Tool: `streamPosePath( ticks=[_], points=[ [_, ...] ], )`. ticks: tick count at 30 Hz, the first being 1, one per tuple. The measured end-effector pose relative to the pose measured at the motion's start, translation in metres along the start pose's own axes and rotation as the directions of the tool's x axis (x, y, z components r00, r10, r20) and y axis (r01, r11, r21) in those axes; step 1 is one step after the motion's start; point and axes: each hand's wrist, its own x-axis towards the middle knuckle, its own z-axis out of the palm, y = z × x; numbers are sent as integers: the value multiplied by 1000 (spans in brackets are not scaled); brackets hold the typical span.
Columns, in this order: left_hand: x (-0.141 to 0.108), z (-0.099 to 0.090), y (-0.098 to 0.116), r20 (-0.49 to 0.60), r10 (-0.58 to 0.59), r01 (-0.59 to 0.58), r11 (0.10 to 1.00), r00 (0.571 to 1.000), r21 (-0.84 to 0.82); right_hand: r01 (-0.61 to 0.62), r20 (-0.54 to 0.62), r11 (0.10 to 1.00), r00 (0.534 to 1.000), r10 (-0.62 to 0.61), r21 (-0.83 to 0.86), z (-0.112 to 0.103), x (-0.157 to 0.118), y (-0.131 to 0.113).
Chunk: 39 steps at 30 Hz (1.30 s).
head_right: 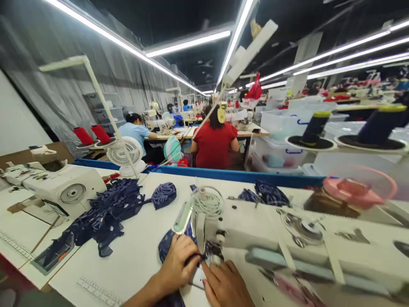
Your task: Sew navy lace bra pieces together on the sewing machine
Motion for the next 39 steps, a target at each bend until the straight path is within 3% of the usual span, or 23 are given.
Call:
streamPosePath(
  ticks=[3,9,22,28,39],
  points=[
    [2,-7,2,23,-4,3,1000,1000,23,-79,79,995,994,73,69,-12,4,-9],
    [2,-7,-3,75,-26,26,1000,997,-3,-153,179,982,975,132,109,-14,3,-9],
    [-3,-13,-2,103,116,-129,983,988,128,-177,175,976,972,154,128,-11,6,-14],
    [-5,-10,-5,53,229,-235,951,972,201,-155,130,980,982,139,121,-10,4,-14],
    [7,-8,-7,73,156,-166,975,985,148,-178,159,982,973,166,69,-7,7,-4]
  ],
)
